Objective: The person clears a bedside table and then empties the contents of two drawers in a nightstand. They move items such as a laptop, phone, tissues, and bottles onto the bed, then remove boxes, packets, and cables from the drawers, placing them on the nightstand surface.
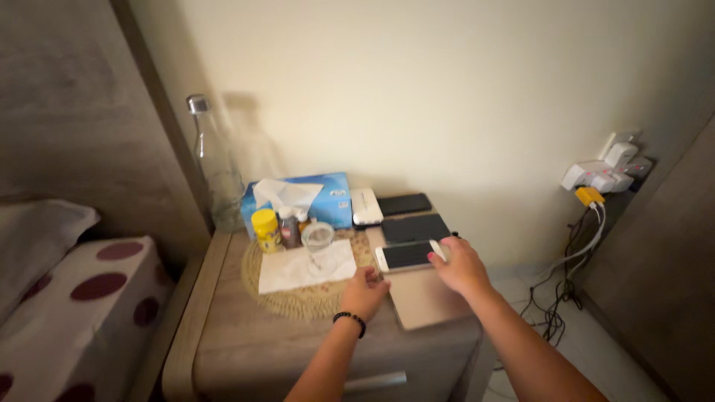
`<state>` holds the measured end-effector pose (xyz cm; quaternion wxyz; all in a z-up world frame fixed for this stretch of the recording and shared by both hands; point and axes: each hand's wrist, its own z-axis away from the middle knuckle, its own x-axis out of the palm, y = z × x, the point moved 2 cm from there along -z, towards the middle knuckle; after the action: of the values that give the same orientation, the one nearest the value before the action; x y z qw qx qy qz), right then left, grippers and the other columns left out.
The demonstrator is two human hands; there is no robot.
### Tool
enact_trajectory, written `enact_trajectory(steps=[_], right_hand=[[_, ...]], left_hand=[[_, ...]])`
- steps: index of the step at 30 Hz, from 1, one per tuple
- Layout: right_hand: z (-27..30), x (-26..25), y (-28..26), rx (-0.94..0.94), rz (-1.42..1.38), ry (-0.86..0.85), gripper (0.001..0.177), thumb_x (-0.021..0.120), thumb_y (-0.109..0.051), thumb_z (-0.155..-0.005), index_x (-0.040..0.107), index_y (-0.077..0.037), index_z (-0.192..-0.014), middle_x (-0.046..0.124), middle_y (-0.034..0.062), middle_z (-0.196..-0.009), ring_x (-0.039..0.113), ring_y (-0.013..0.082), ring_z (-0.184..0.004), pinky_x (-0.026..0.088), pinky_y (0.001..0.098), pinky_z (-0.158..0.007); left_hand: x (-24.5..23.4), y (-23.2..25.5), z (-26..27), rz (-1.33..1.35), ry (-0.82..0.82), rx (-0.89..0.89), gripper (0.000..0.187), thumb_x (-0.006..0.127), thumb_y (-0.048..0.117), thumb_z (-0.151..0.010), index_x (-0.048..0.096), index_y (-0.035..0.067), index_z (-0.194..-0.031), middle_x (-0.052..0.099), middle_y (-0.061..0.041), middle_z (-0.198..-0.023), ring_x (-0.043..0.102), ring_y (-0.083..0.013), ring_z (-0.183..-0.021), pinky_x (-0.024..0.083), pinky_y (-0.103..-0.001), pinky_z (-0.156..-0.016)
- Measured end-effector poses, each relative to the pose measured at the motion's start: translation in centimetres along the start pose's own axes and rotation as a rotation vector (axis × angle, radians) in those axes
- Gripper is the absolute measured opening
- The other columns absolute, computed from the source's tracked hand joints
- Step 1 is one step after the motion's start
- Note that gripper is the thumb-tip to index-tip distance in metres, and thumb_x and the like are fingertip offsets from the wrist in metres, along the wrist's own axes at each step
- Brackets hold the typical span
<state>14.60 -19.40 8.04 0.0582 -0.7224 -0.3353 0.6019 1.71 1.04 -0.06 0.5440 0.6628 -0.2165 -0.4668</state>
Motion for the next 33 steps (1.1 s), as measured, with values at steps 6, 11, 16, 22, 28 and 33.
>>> enact_trajectory(steps=[6,11,16,22,28,33], right_hand=[[-8.6,1.9,2.2,-0.147,-0.042,-0.054,0.062,0.077,-0.032,-0.083,0.056,-0.012,-0.137,0.051,0.0122,-0.15,0.049,0.0312,-0.139,0.041,0.0387,-0.114],[-12.9,2.2,-1.2,-0.363,0.311,-0.449,0.083,0.073,-0.004,-0.074,0.042,-0.022,-0.149,0.026,0.0046,-0.166,0.023,0.0278,-0.154,0.027,0.0518,-0.12],[-13.7,1.5,-4.7,-0.364,0.543,-0.714,0.11,0.079,-0.004,-0.071,0.019,-0.028,-0.16,0.019,-0.0024,-0.168,0.018,0.0223,-0.157,0.019,0.0613,-0.123],[-14.4,0.6,-4.8,-0.459,0.568,-0.627,0.099,0.078,-0.006,-0.067,0.031,-0.013,-0.154,0.044,0.0102,-0.145,0.047,0.0319,-0.135,0.04,0.0441,-0.115],[-12.8,-2.5,-4.4,-0.57,0.285,-0.573,0.085,0.078,-0.003,-0.057,0.049,-0.005,-0.137,0.053,0.0157,-0.131,0.054,0.0374,-0.123,0.049,0.0418,-0.102],[-8.9,-1.5,-6.2,-0.683,0.389,-0.765,0.084,0.08,-0.009,-0.059,0.049,-0.004,-0.136,0.052,0.0164,-0.131,0.054,0.0372,-0.123,0.048,0.0422,-0.105]], left_hand=[[-1.2,6.8,-0.5,-0.454,-0.026,0.117,0.084,0.085,0.04,-0.072,0.049,0.012,-0.142,0.051,-0.01,-0.147,0.046,-0.0295,-0.139,0.043,-0.04,-0.113],[-1.1,8.4,-1.4,-0.66,-0.102,0.348,0.09,0.091,0.044,-0.068,0.049,0.01,-0.141,0.041,-0.011,-0.152,0.031,-0.0347,-0.143,0.028,-0.055,-0.114],[-1.1,9.0,-3.6,-0.669,-0.162,0.326,0.092,0.088,0.048,-0.068,0.049,0.01,-0.143,0.049,-0.012,-0.144,0.04,-0.0332,-0.138,0.034,-0.051,-0.112],[-1.7,8.6,-4.1,-0.5,-0.146,0.364,0.097,0.091,0.038,-0.066,0.044,0.006,-0.144,0.058,-0.016,-0.133,0.05,-0.0349,-0.129,0.04,-0.043,-0.111],[-2.7,8.0,-3.6,-0.173,-0.101,0.289,0.114,0.095,0.028,-0.058,0.029,0.002,-0.147,0.049,-0.022,-0.144,0.051,-0.0339,-0.134,0.043,-0.039,-0.113],[-3.3,8.5,-3.4,-0.203,-0.054,0.442,0.13,0.1,0.026,-0.049,0.022,-0.004,-0.148,0.04,-0.027,-0.146,0.043,-0.0409,-0.134,0.039,-0.042,-0.112]])
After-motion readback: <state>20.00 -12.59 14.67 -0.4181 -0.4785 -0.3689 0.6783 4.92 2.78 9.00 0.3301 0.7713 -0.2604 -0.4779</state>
